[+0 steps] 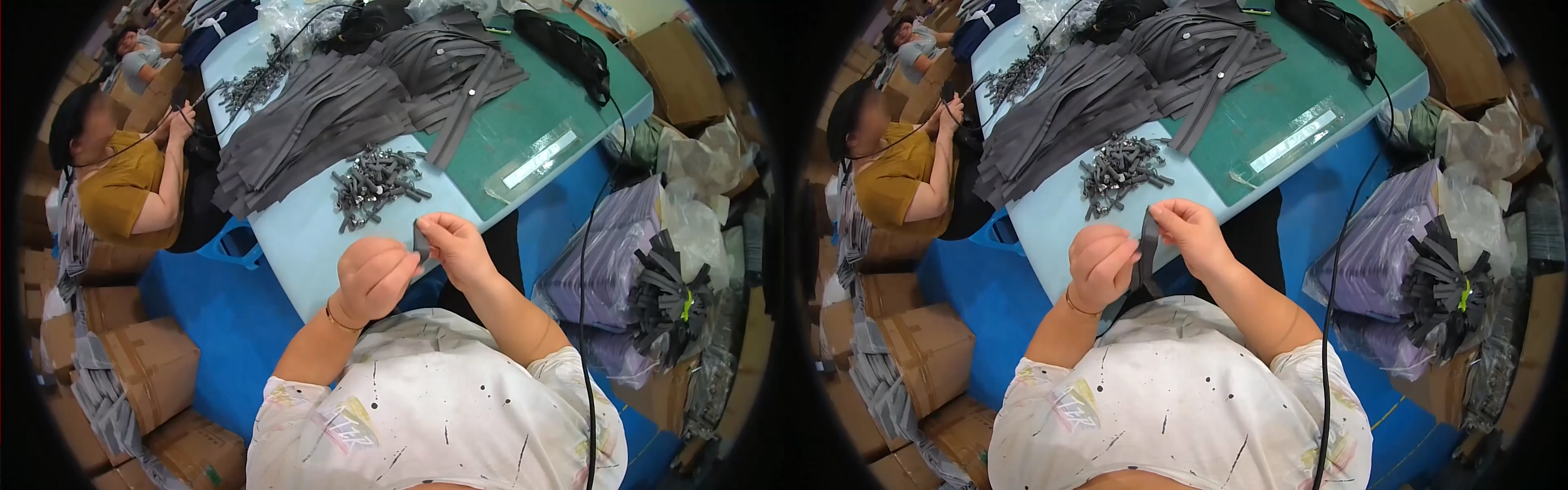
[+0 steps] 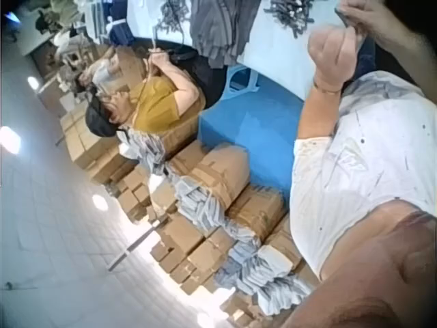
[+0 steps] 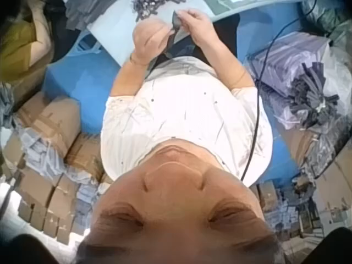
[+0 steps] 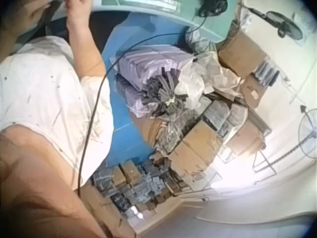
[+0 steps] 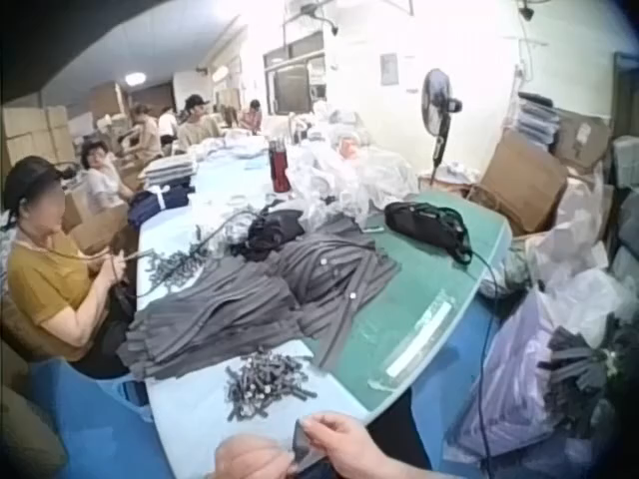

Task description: The person is manually attaching small metal slides to grey straps at a workshop table.

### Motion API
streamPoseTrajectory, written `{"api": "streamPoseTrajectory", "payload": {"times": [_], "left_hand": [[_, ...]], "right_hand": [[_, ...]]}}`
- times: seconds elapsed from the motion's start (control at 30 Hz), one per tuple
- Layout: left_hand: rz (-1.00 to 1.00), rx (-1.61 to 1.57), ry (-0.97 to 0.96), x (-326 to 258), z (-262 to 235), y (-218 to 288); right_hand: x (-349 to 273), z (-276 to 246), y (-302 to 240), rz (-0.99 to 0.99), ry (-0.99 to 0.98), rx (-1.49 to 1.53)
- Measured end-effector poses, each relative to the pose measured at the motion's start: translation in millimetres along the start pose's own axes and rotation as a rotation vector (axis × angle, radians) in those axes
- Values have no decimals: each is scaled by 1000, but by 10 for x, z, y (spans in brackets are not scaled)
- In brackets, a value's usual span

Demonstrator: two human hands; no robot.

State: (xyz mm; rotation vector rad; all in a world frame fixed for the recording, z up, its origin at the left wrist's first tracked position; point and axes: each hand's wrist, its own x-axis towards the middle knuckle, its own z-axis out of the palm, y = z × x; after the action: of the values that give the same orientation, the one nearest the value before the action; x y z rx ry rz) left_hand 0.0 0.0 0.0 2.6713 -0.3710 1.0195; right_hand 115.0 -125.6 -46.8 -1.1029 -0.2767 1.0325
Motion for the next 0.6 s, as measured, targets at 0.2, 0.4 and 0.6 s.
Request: {"api": "streamPoseTrajectory", "payload": {"times": [0.2, 0.4, 0.6], "left_hand": [[-786, -1243, 535, 55, 98, -97], [-1123, -1326, 385, 0, 227, -303], [-1112, -1252, 237, -19, 181, -277]], "right_hand": [[309, 129, -348, -449, 99, -702], [763, -237, -357, -950, 164, -1538], [672, -71, -425, -604, 143, -1070]]}}
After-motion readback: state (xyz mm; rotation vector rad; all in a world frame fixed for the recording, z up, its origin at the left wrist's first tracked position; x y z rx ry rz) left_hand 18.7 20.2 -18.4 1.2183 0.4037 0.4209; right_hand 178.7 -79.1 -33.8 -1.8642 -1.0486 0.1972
